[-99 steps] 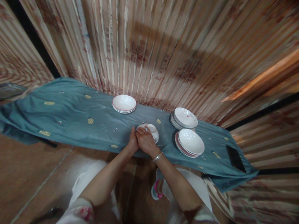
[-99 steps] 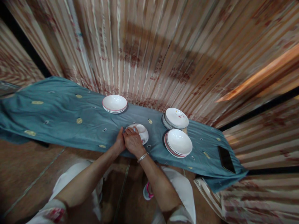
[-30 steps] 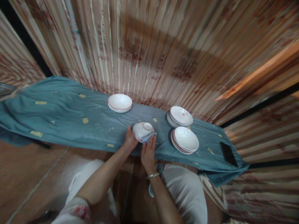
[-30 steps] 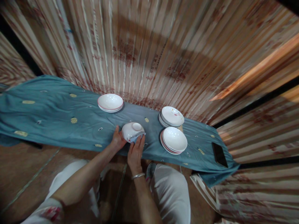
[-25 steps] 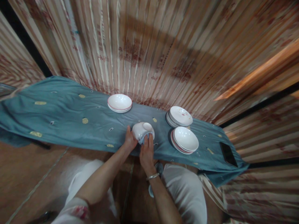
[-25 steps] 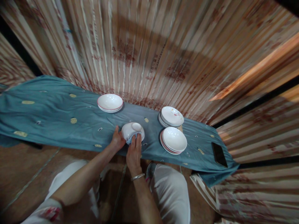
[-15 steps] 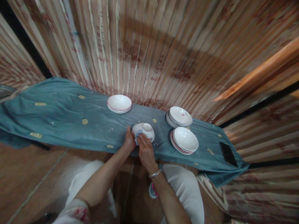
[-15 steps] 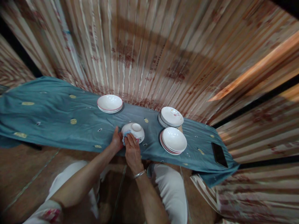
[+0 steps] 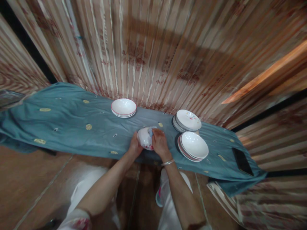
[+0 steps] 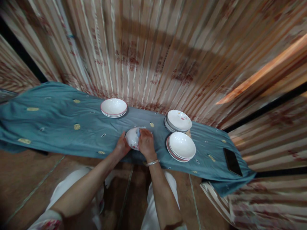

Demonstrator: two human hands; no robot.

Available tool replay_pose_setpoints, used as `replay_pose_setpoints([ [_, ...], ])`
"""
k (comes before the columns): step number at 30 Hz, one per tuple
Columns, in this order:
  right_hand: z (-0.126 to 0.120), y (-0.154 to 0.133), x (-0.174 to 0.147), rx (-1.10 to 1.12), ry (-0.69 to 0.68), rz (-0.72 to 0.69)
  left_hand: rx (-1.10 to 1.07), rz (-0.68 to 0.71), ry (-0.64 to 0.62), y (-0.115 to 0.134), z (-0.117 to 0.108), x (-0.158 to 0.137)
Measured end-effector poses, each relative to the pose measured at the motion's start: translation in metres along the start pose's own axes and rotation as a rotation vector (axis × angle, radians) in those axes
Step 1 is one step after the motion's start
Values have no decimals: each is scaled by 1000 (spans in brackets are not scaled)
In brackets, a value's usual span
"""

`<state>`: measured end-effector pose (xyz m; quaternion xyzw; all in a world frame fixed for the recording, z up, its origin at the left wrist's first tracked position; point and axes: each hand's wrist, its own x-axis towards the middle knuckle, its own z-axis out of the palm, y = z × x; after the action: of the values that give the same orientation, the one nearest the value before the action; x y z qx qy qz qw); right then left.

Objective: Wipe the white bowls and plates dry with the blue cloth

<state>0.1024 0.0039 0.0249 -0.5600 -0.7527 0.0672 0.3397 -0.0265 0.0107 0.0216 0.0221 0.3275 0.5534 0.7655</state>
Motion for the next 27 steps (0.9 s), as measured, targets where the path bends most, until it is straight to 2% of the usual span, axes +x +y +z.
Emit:
replay_pose_setpoints([
  [3, -4, -5, 6, -3, -54, -24, 31, -7, 21, 1, 2, -1],
  [7, -10, -4, 4, 106, -69, -47, 64, -9, 49, 3, 8, -6],
  [11, -18, 3, -3, 173, -81, -1, 78, -9, 78, 4, 12, -9],
  [17, -30, 12, -16, 62, -20, 5, 49, -9, 26, 4, 15, -12],
  [22, -28, 10, -17, -55, 16, -34, 43, 34, 0, 1, 14, -9],
  [27, -22, 8, -9, -16, 4, -61, 59, 45, 3, 0, 13, -6],
])
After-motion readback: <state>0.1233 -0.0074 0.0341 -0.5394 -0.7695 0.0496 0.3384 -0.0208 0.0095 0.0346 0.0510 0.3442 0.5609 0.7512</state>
